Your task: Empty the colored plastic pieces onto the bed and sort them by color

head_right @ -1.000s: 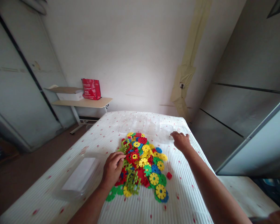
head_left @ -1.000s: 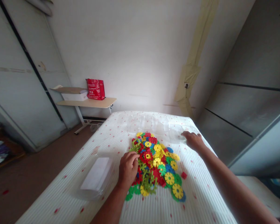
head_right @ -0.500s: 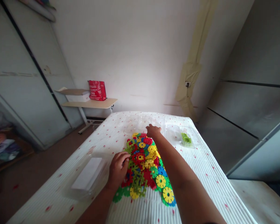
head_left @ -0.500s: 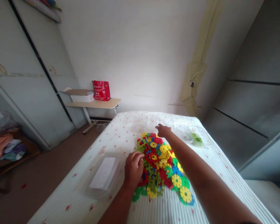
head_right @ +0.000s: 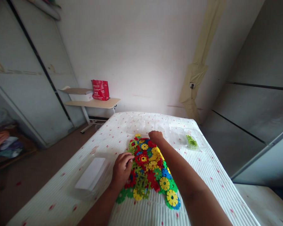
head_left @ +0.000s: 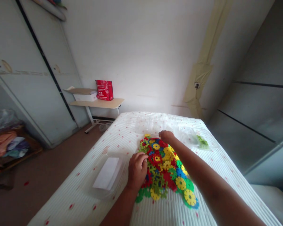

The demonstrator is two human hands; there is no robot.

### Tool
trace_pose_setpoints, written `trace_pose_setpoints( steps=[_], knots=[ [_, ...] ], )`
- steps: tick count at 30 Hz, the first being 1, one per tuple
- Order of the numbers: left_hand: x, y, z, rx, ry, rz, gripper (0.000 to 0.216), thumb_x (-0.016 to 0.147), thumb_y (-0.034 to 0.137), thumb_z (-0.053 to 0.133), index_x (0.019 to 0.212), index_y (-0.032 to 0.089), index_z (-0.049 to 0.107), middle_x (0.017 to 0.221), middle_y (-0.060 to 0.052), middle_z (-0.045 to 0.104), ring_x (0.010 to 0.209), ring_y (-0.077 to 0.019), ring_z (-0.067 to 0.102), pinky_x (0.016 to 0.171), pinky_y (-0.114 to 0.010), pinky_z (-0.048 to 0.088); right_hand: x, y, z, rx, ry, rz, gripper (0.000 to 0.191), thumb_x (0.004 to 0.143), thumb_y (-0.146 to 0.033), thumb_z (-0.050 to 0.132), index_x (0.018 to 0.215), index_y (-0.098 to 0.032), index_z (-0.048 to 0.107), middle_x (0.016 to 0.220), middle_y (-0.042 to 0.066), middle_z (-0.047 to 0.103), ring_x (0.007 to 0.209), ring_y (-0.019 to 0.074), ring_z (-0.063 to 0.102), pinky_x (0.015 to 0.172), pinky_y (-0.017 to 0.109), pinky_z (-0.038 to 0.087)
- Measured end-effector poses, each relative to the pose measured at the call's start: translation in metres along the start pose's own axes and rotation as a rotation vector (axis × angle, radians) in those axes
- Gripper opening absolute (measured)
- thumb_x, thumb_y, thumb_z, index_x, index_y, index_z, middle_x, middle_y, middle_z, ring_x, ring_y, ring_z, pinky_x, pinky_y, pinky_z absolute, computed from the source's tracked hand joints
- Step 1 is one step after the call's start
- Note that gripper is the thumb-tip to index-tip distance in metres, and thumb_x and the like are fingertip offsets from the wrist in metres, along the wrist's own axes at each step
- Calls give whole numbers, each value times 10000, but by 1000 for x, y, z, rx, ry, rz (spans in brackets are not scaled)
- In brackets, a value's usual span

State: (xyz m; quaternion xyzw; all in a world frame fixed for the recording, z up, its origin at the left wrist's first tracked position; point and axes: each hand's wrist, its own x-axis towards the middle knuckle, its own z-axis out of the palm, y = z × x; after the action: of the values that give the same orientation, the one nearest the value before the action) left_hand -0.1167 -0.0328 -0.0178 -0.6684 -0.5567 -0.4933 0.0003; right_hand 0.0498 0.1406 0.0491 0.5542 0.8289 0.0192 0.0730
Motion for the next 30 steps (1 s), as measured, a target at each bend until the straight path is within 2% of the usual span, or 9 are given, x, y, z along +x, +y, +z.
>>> trace_pose_setpoints(
  steps=[3,6,9,12,15,18,22,30],
  knots=[
    [1,2,-1,4,7,0,233,768,80,462,835,208,645,944,-45,636,919,-186,578,840,-348,476,-8,0,-2,-6,28,-4,302,865,-185,440,1098,-274,610,1150,81,606,976,239,607,786,395,454],
    [2,3,-1,7,15,1,234,768,80,458,831,207,645,939,-46,636,917,-187,579,834,-346,478,-12,-3,-10,-22,88,12,391,837,-150,428,1177,-286,566,1242,99,547,1008,271,582,844,504,391],
    [3,3,0,8,11,3,236,765,74,456,830,203,643,929,-47,636,910,-188,576,836,-346,476,-11,-15,-25,-33,171,-19,465,831,-105,383,1247,-271,507,1320,120,479,1126,305,487,912,600,270],
    [2,1,1,4,-3,-6,243,765,70,456,840,204,645,940,-45,636,918,-189,569,850,-353,469,-2,-37,-37,-20,208,-148,489,837,-116,372,1282,-302,459,1363,65,453,1232,261,367,985,561,205],
    [1,0,1,-1,-15,-21,246,774,77,451,851,203,648,952,-46,634,933,-192,562,861,-361,461,13,-59,-40,-3,206,-242,482,848,-159,387,1308,-300,419,1368,44,458,1255,215,328,1006,486,222],
    [0,1,-2,-3,-19,-31,244,783,87,447,858,200,650,953,-50,633,940,-194,559,861,-365,459,28,-75,-34,-1,178,-235,457,835,-128,400,1272,-246,460,1284,101,532,1210,223,393,966,469,265],
    [1,1,-4,-2,-21,-40,234,779,94,456,849,198,654,946,-53,632,928,-196,563,849,-365,464,37,-84,-23,-7,125,-189,369,834,-94,387,1152,-191,549,1083,153,633,1044,237,543,914,481,292],
    [3,4,-3,-18,-9,-37,234,779,85,455,839,199,651,941,-53,633,918,-190,564,842,-356,467,28,-78,-26,12,96,-253,332,844,-155,397,1114,-219,580,1057,128,658,975,239,602,924,509,275]
  ],
)
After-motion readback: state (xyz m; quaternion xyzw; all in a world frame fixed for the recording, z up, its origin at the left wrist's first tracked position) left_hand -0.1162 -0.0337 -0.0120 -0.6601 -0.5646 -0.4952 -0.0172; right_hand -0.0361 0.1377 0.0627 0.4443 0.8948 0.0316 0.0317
